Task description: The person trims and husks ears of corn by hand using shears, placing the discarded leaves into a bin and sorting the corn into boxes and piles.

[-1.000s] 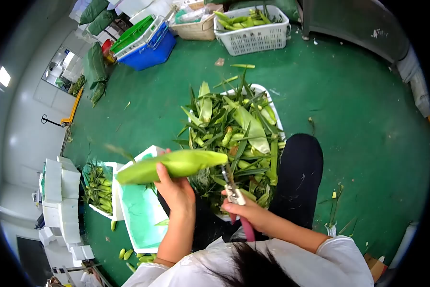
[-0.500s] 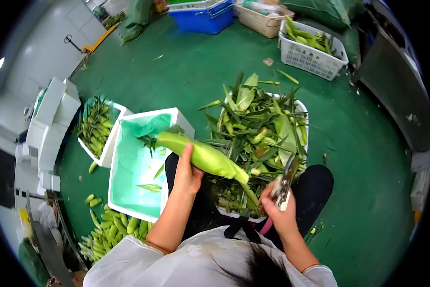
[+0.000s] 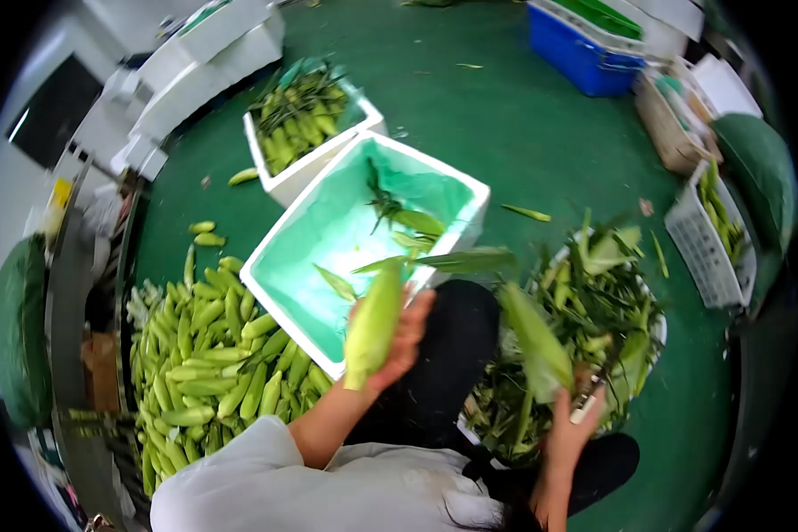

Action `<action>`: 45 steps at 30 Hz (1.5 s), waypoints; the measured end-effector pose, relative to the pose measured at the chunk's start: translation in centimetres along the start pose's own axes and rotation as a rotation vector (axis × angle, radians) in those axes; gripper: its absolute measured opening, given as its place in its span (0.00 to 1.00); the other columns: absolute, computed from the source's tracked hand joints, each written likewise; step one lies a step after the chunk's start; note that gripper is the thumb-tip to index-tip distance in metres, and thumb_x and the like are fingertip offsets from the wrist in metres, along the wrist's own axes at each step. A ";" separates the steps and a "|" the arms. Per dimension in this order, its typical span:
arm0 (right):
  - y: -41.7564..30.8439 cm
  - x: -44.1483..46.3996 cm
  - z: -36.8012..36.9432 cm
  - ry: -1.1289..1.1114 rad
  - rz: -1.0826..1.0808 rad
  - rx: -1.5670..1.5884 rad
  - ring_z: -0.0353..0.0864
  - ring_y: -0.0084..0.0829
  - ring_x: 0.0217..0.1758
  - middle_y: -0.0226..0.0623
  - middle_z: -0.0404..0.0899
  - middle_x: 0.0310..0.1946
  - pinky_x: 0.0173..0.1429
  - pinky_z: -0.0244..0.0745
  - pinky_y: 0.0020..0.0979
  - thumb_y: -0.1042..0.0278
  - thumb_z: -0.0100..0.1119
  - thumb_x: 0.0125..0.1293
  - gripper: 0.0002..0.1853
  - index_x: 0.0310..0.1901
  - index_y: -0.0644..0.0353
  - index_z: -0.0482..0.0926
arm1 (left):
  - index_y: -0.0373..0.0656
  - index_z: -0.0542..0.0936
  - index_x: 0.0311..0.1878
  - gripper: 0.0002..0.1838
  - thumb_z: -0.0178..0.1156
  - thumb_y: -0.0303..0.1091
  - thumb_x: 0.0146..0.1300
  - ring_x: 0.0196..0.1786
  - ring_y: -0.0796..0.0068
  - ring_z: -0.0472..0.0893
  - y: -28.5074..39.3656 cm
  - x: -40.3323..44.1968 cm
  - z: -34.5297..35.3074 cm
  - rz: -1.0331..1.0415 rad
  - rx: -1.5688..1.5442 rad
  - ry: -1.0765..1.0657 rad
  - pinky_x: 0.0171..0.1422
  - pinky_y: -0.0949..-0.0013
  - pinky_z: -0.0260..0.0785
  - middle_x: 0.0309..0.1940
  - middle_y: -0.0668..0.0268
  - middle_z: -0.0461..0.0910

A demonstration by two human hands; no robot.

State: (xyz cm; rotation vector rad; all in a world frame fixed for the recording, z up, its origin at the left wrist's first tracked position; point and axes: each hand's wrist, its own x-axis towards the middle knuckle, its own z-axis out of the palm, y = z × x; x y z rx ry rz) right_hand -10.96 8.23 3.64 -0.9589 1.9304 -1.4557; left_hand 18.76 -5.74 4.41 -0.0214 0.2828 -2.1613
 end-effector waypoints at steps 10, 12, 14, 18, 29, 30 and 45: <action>2.9 1.9 -2.7 -0.078 0.509 -0.047 0.70 0.20 0.34 0.34 0.77 0.40 0.32 0.67 0.24 0.56 0.61 0.70 0.21 0.54 0.65 0.73 | 0.40 0.67 0.62 0.29 0.51 0.52 0.69 0.53 0.59 0.79 25.7 -26.9 0.6 1.916 0.140 0.632 0.59 0.56 0.76 0.56 0.54 0.74; 3.1 1.0 -0.6 -0.038 0.540 -0.029 0.70 0.20 0.33 0.32 0.76 0.39 0.32 0.67 0.24 0.56 0.59 0.71 0.20 0.54 0.64 0.73 | 0.41 0.67 0.65 0.29 0.50 0.53 0.70 0.54 0.60 0.77 26.7 -23.0 -2.9 1.831 0.468 0.845 0.59 0.56 0.74 0.58 0.55 0.72; 2.3 0.6 0.9 -0.050 0.514 -0.089 0.71 0.22 0.36 0.34 0.77 0.43 0.37 0.69 0.26 0.57 0.60 0.70 0.21 0.55 0.64 0.72 | 0.42 0.71 0.62 0.25 0.46 0.51 0.73 0.52 0.66 0.77 25.3 -10.7 -5.3 1.514 0.958 1.120 0.54 0.59 0.74 0.51 0.58 0.75; 3.3 -0.5 -0.5 0.029 0.684 0.064 0.73 0.25 0.40 0.32 0.74 0.40 0.42 0.70 0.28 0.58 0.64 0.66 0.24 0.59 0.61 0.71 | 0.44 0.79 0.54 0.16 0.55 0.36 0.65 0.32 0.69 0.80 26.6 15.2 -19.4 0.586 1.455 0.714 0.38 0.66 0.73 0.27 0.64 0.78; 1.2 -5.9 -4.6 -0.268 0.533 -0.551 0.72 0.35 0.59 0.44 0.72 0.59 0.62 0.66 0.35 0.66 0.67 0.65 0.33 0.68 0.66 0.63 | 0.49 0.76 0.58 0.28 0.68 0.48 0.55 0.65 0.58 0.71 30.3 28.7 -28.7 -0.134 3.193 0.639 0.72 0.45 0.58 0.55 0.62 0.76; 1.3 -6.1 -4.9 -0.284 0.492 -0.551 0.72 0.36 0.61 0.45 0.71 0.60 0.64 0.66 0.35 0.67 0.67 0.65 0.34 0.69 0.67 0.62 | 0.47 0.76 0.57 0.33 0.71 0.52 0.49 0.63 0.56 0.73 30.1 26.6 -28.6 -0.222 2.975 0.748 0.68 0.48 0.63 0.54 0.59 0.76; 2.1 -2.5 0.8 -0.422 0.192 -0.246 0.69 0.50 0.66 0.54 0.68 0.61 0.68 0.65 0.41 0.64 0.72 0.52 0.42 0.67 0.67 0.61 | 0.41 0.61 0.69 0.42 0.65 0.53 0.58 0.38 0.62 0.82 8.4 1.3 2.8 -0.368 1.152 0.222 0.44 0.63 0.77 0.43 0.53 0.78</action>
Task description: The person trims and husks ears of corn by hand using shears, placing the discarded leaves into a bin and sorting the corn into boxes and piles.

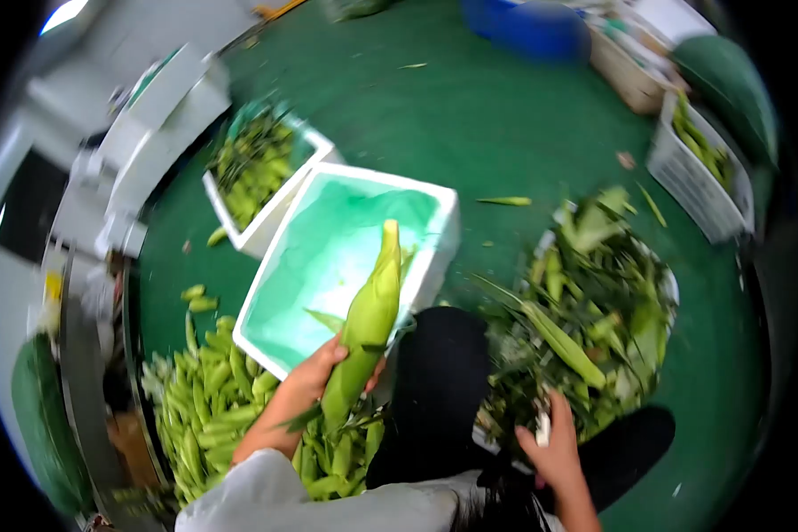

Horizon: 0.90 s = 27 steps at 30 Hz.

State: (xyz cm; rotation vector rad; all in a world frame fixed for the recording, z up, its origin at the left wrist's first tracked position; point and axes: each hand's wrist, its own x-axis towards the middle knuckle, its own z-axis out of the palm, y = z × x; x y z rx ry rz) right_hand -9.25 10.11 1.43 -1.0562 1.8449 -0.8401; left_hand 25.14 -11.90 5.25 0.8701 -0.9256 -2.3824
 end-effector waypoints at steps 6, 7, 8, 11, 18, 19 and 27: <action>-7.8 0.2 -4.9 0.012 -0.284 -0.139 0.66 0.53 0.64 0.54 0.68 0.59 0.69 0.61 0.44 0.52 0.72 0.51 0.44 0.64 0.68 0.63 | 0.42 0.57 0.74 0.45 0.71 0.34 0.55 0.48 0.65 0.82 -2.1 1.7 12.5 0.284 0.982 -0.070 0.59 0.65 0.72 0.53 0.60 0.78; -7.0 -0.2 -5.8 0.044 -0.320 -0.140 0.66 0.53 0.64 0.54 0.68 0.58 0.69 0.61 0.44 0.51 0.72 0.51 0.44 0.64 0.67 0.63 | 0.43 0.58 0.73 0.45 0.72 0.38 0.54 0.54 0.59 0.82 -2.1 1.7 14.9 0.268 1.143 -0.046 0.62 0.64 0.70 0.55 0.55 0.79; -6.3 -0.7 -6.5 0.067 -0.355 -0.141 0.66 0.53 0.64 0.53 0.68 0.58 0.69 0.60 0.44 0.50 0.72 0.51 0.44 0.64 0.67 0.63 | 0.46 0.58 0.73 0.46 0.72 0.39 0.53 0.54 0.54 0.83 -2.9 1.8 16.6 0.221 1.225 -0.011 0.60 0.63 0.72 0.52 0.50 0.80; -3.5 -1.9 -8.8 0.111 -0.393 -0.183 0.71 0.53 0.59 0.52 0.72 0.55 0.65 0.65 0.45 0.54 0.72 0.49 0.39 0.61 0.65 0.68 | 0.49 0.58 0.73 0.45 0.71 0.40 0.53 0.53 0.48 0.82 -4.5 2.2 20.6 0.096 1.338 -0.031 0.57 0.61 0.73 0.48 0.47 0.81; 3.7 -6.3 -9.2 -0.139 0.129 0.450 0.78 0.27 0.24 0.34 0.77 0.20 0.31 0.73 0.31 0.63 0.68 0.55 0.13 0.33 0.63 0.78 | 0.40 0.64 0.66 0.35 0.69 0.37 0.59 0.37 0.69 0.82 -5.2 5.8 20.0 -0.452 0.960 -0.213 0.44 0.68 0.75 0.44 0.60 0.80; 4.1 -7.2 -9.5 0.014 0.028 0.226 0.80 0.31 0.25 0.36 0.78 0.22 0.32 0.74 0.32 0.64 0.68 0.55 0.13 0.34 0.63 0.77 | 0.40 0.65 0.65 0.35 0.69 0.38 0.58 0.38 0.64 0.83 -4.1 6.5 20.0 -0.338 1.209 -0.307 0.45 0.65 0.75 0.44 0.57 0.81; 0.2 -5.9 -9.4 -0.269 -0.245 0.220 0.81 0.34 0.43 0.43 0.79 0.39 0.45 0.77 0.34 0.58 0.71 0.58 0.31 0.58 0.63 0.68 | 0.45 0.71 0.60 0.32 0.70 0.36 0.51 0.47 0.50 0.80 2.4 10.3 30.4 0.329 1.987 -1.143 0.52 0.55 0.72 0.45 0.56 0.79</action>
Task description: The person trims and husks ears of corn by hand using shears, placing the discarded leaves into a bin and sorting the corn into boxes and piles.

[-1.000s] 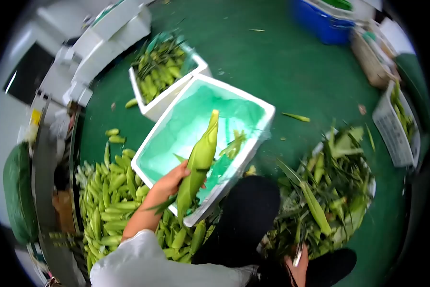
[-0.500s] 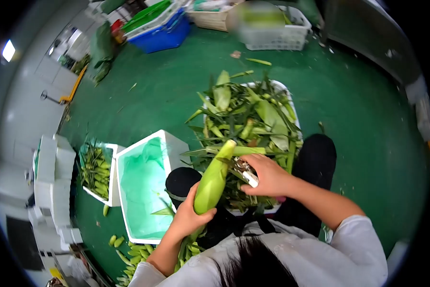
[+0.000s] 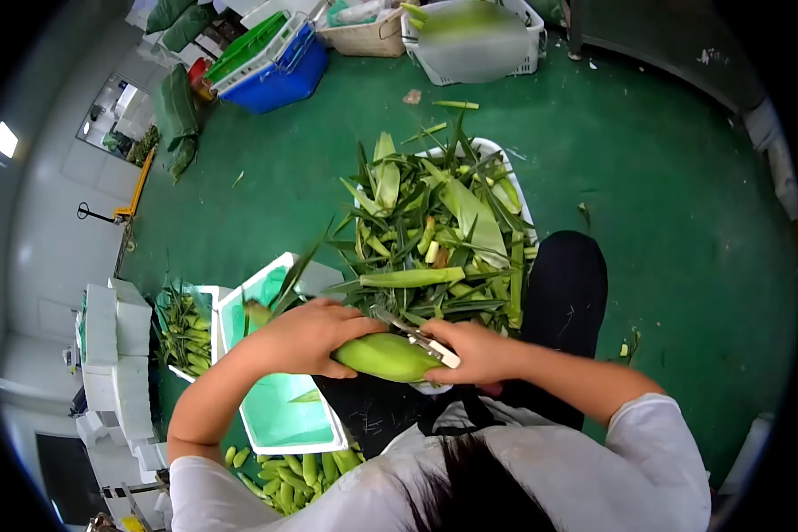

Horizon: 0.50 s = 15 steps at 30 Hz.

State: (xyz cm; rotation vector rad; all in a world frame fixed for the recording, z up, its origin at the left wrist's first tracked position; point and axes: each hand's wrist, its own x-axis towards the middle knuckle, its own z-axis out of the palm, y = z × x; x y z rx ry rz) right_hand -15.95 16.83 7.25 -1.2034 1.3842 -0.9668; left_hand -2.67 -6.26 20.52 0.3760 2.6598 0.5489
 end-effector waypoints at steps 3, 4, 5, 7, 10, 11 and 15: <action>1.7 -0.5 2.8 0.214 0.065 0.717 0.77 0.23 0.40 0.36 0.78 0.43 0.45 0.74 0.27 0.63 0.70 0.61 0.29 0.60 0.62 0.68 | 0.43 0.77 0.45 0.16 0.68 0.26 0.52 0.43 0.58 0.79 2.6 -0.9 -0.2 -0.040 0.160 0.595 0.49 0.57 0.72 0.41 0.59 0.78; 2.1 -0.1 3.7 0.359 -0.088 0.564 0.76 0.26 0.42 0.34 0.77 0.46 0.48 0.73 0.29 0.66 0.68 0.62 0.30 0.63 0.63 0.66 | 0.43 0.76 0.36 0.08 0.67 0.27 0.57 0.47 0.66 0.78 2.8 -2.7 2.7 -0.281 -0.270 0.711 0.46 0.61 0.71 0.43 0.61 0.77; 2.3 0.2 4.4 0.490 -0.162 0.386 0.75 0.27 0.45 0.37 0.77 0.44 0.50 0.72 0.31 0.65 0.68 0.62 0.30 0.61 0.64 0.65 | 0.43 0.76 0.44 0.08 0.62 0.30 0.65 0.53 0.70 0.77 1.0 -4.5 6.8 -0.323 -0.723 0.758 0.48 0.66 0.73 0.45 0.62 0.77; 1.9 0.6 4.7 0.533 -0.123 0.215 0.76 0.30 0.46 0.41 0.77 0.44 0.51 0.72 0.33 0.65 0.68 0.61 0.28 0.58 0.64 0.66 | 0.43 0.72 0.57 0.17 0.58 0.40 0.71 0.58 0.67 0.76 2.3 -1.7 10.6 -0.511 -1.291 1.113 0.58 0.64 0.72 0.51 0.60 0.77; 0.9 1.6 5.4 0.444 -0.103 0.084 0.80 0.35 0.39 0.42 0.78 0.38 0.44 0.75 0.37 0.65 0.68 0.60 0.27 0.57 0.64 0.66 | 0.42 0.65 0.66 0.32 0.50 0.58 0.72 0.66 0.57 0.72 1.4 2.5 15.0 -0.394 -1.841 1.324 0.70 0.53 0.64 0.63 0.55 0.72; 1.0 1.7 5.7 0.406 -0.122 0.036 0.80 0.33 0.38 0.40 0.78 0.37 0.43 0.75 0.37 0.66 0.67 0.61 0.26 0.57 0.64 0.67 | 0.42 0.67 0.66 0.35 0.47 0.64 0.70 0.67 0.56 0.71 0.4 3.0 15.4 -0.343 -2.047 1.258 0.71 0.48 0.62 0.66 0.56 0.69; 1.5 1.9 4.6 0.653 0.061 0.586 0.75 0.23 0.25 0.30 0.75 0.32 0.31 0.75 0.28 0.73 0.57 0.60 0.20 0.55 0.58 0.71 | 0.42 0.71 0.63 0.39 0.44 0.69 0.67 0.76 0.58 0.61 -1.7 1.7 15.3 0.212 -2.323 1.251 0.75 0.51 0.57 0.74 0.56 0.61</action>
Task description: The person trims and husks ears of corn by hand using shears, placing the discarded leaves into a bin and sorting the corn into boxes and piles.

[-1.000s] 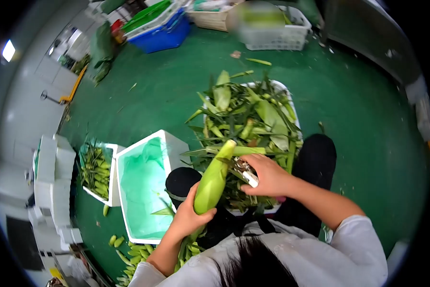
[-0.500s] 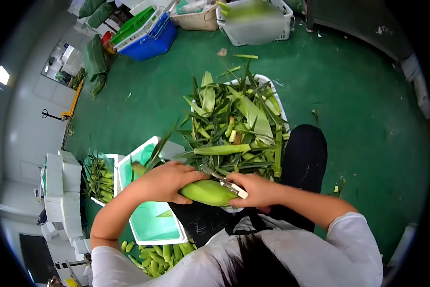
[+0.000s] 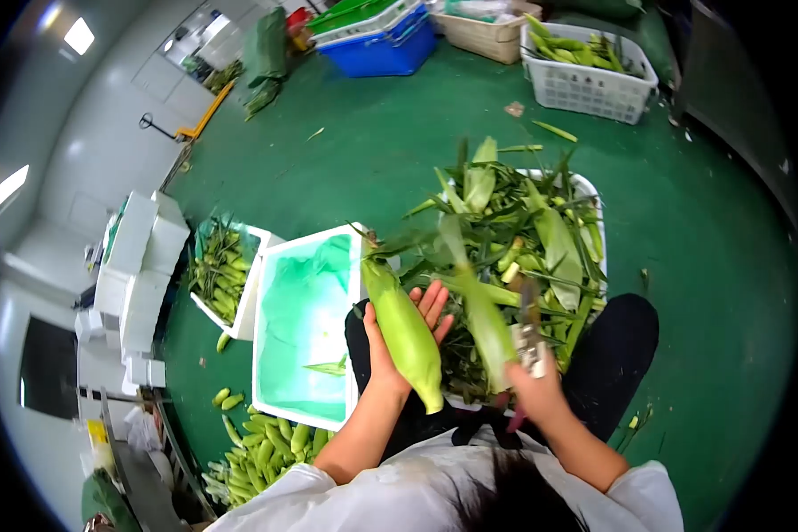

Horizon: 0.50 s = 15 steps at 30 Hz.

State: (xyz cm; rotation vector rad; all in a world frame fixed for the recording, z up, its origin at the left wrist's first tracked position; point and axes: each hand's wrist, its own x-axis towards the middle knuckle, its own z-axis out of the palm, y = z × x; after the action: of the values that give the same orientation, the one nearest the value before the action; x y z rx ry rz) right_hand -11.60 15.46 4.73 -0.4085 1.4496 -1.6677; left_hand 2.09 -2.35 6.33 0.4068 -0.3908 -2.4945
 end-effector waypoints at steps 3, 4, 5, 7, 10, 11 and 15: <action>-3.9 1.5 -2.8 0.115 -0.224 -0.937 0.79 0.43 0.39 0.43 0.78 0.38 0.46 0.75 0.41 0.71 0.65 0.52 0.24 0.51 0.63 0.71 | 0.41 0.73 0.61 0.38 0.42 0.68 0.68 0.71 0.60 0.68 3.1 -0.5 -1.4 -0.023 0.105 0.083 0.66 0.55 0.68 0.70 0.57 0.68; -4.2 1.4 -3.0 0.198 -0.393 -1.204 0.78 0.47 0.44 0.46 0.78 0.41 0.51 0.73 0.43 0.69 0.68 0.50 0.26 0.51 0.63 0.71 | 0.40 0.71 0.64 0.39 0.47 0.66 0.67 0.54 0.63 0.80 3.7 -0.6 -2.4 0.001 0.267 0.138 0.52 0.61 0.76 0.57 0.57 0.78; -4.2 1.1 -3.0 0.190 -0.422 -1.188 0.77 0.50 0.50 0.48 0.78 0.46 0.57 0.71 0.45 0.66 0.74 0.45 0.34 0.56 0.63 0.70 | 0.40 0.70 0.64 0.35 0.50 0.62 0.67 0.48 0.64 0.81 4.1 -1.0 -2.0 0.025 0.498 0.200 0.49 0.61 0.76 0.51 0.58 0.79; -4.9 0.0 -2.3 -0.042 -0.217 -0.971 0.78 0.39 0.53 0.44 0.78 0.47 0.59 0.71 0.38 0.64 0.75 0.48 0.37 0.60 0.62 0.69 | 0.40 0.68 0.63 0.27 0.60 0.46 0.68 0.41 0.65 0.82 4.1 -1.8 0.0 0.063 0.884 0.300 0.46 0.60 0.77 0.44 0.58 0.80; -3.6 0.5 -1.0 -0.455 0.022 -0.454 0.72 0.27 0.55 0.34 0.75 0.51 0.59 0.69 0.31 0.62 0.73 0.57 0.37 0.66 0.62 0.65 | 0.38 0.70 0.62 0.30 0.69 0.41 0.61 0.47 0.62 0.83 3.6 -2.8 1.8 0.233 1.577 0.150 0.52 0.66 0.74 0.47 0.56 0.82; -3.7 1.0 -0.5 -0.497 0.047 -0.392 0.72 0.26 0.55 0.34 0.74 0.51 0.59 0.68 0.30 0.62 0.73 0.58 0.38 0.66 0.62 0.64 | 0.39 0.71 0.62 0.33 0.71 0.42 0.58 0.50 0.61 0.83 3.2 -3.4 3.2 0.198 1.643 0.161 0.54 0.65 0.73 0.48 0.54 0.82; -4.2 3.0 -0.1 -0.623 0.003 -0.276 0.71 0.26 0.55 0.35 0.73 0.53 0.59 0.68 0.29 0.59 0.73 0.58 0.40 0.67 0.64 0.63 | 0.38 0.71 0.62 0.33 0.72 0.43 0.58 0.49 0.63 0.84 3.4 -4.4 4.3 0.010 1.742 -0.054 0.55 0.64 0.74 0.48 0.57 0.83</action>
State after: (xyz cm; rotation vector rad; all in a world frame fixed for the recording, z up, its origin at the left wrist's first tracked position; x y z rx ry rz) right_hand -15.00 12.98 7.72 -0.9797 1.1927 -1.1794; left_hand 5.62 -1.68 12.30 0.8896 -2.4560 -1.4800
